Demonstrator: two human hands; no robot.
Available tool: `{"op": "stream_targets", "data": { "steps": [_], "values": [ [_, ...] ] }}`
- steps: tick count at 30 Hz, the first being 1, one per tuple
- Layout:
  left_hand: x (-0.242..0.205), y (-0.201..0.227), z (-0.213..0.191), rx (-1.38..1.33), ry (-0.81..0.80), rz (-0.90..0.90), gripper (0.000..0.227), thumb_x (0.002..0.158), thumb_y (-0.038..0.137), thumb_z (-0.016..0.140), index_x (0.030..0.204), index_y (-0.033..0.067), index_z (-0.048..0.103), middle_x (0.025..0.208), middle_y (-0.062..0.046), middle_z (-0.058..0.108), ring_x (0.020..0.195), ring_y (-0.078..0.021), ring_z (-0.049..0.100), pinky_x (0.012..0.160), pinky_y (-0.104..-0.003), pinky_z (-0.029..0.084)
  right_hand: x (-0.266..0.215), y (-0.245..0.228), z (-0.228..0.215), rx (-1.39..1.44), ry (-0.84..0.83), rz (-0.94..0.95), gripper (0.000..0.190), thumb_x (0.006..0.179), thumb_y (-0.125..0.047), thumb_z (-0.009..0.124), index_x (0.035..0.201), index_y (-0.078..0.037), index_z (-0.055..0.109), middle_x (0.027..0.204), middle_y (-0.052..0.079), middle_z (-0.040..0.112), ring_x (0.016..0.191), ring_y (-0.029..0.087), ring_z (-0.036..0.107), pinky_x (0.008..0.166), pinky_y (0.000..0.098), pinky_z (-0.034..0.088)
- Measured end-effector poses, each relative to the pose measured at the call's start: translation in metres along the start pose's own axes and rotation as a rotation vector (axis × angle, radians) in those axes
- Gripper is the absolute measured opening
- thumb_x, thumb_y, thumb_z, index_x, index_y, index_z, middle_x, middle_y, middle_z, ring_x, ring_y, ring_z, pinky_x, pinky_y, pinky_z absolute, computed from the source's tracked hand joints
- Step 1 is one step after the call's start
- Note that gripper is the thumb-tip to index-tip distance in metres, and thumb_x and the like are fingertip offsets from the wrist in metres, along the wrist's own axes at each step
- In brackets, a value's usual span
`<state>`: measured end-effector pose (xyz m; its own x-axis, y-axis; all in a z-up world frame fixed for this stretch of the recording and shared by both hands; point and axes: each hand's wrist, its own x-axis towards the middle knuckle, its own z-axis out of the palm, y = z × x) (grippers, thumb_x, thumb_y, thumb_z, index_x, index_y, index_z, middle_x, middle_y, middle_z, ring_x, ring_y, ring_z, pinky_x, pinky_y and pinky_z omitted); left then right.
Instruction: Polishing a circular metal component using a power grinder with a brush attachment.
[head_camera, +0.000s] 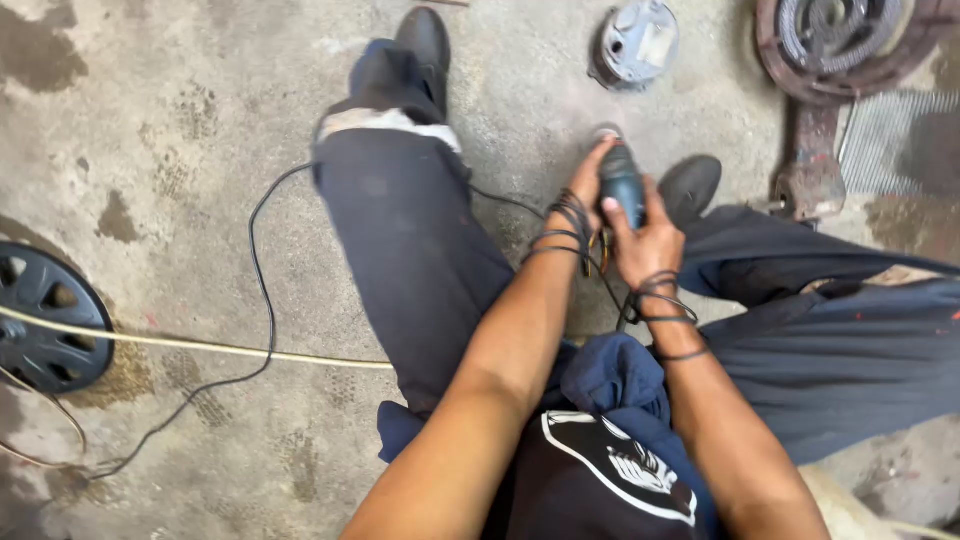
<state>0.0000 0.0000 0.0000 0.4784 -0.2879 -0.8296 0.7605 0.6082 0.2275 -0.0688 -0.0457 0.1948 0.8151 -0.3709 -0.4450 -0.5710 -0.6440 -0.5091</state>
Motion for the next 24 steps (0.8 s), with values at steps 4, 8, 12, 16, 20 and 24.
{"op": "stream_targets", "data": {
  "steps": [4,8,12,16,20,24],
  "values": [
    [-0.007,0.021,-0.038,-0.060,0.078,-0.101,0.060,0.077,0.053,0.079,0.110,0.0048,0.065,0.085,-0.018,0.069,0.075,-0.0330,0.073,0.072,-0.050,0.062,0.019,0.024,0.011,-0.010,-0.193,0.053,0.061,0.098,-0.063,0.057,0.151,-0.032,0.051,0.105,0.023,0.075,0.116,0.042,0.065,0.101,0.0565,0.049],
    [-0.061,0.060,-0.020,0.437,0.268,-0.132,0.091,0.072,0.071,0.067,0.132,0.0029,0.052,0.119,-0.020,0.057,0.110,-0.0316,0.055,0.097,-0.048,0.044,0.083,0.114,0.044,-0.125,-0.167,0.257,0.065,0.096,-0.085,0.037,0.124,-0.039,0.072,0.105,0.009,0.076,0.115,0.034,0.066,0.101,0.0501,0.050],
    [-0.034,0.063,-0.065,0.815,0.382,0.026,0.092,0.081,0.078,0.061,0.143,0.0084,0.059,0.147,-0.018,0.055,0.142,-0.0325,0.046,0.122,-0.043,0.034,0.110,0.156,0.096,-0.468,-0.553,0.336,0.079,0.099,-0.069,0.038,0.129,-0.004,0.073,0.130,0.017,0.072,0.127,0.033,0.064,0.107,0.0435,0.051],
    [-0.038,0.068,-0.049,0.750,0.475,-0.064,0.095,0.077,0.072,0.070,0.144,0.0066,0.054,0.137,-0.020,0.062,0.132,-0.0319,0.057,0.113,-0.046,0.045,0.122,0.185,0.167,-0.406,-0.646,0.430,0.077,0.098,-0.059,0.051,0.139,0.005,0.060,0.135,0.026,0.067,0.129,0.037,0.062,0.109,0.0498,0.050],
    [-0.026,0.067,-0.067,0.488,0.545,-0.022,0.088,0.081,0.053,0.081,0.148,0.0062,0.047,0.135,-0.026,0.060,0.120,-0.0364,0.063,0.100,-0.050,0.055,0.127,0.229,0.270,-0.318,-0.518,0.644,0.059,0.105,-0.034,0.023,0.147,0.007,0.023,0.125,0.030,0.060,0.117,0.046,0.064,0.098,0.0592,0.052],
    [-0.057,0.076,0.006,0.548,0.539,-0.049,0.086,0.085,0.047,0.078,0.152,0.0084,0.042,0.136,-0.029,0.057,0.122,-0.0373,0.062,0.101,-0.050,0.055,0.122,0.224,0.245,-0.397,-0.440,0.544,0.038,0.106,-0.029,0.032,0.132,-0.001,0.035,0.118,0.026,0.057,0.103,0.041,0.069,0.091,0.0526,0.056]
  ]
}}
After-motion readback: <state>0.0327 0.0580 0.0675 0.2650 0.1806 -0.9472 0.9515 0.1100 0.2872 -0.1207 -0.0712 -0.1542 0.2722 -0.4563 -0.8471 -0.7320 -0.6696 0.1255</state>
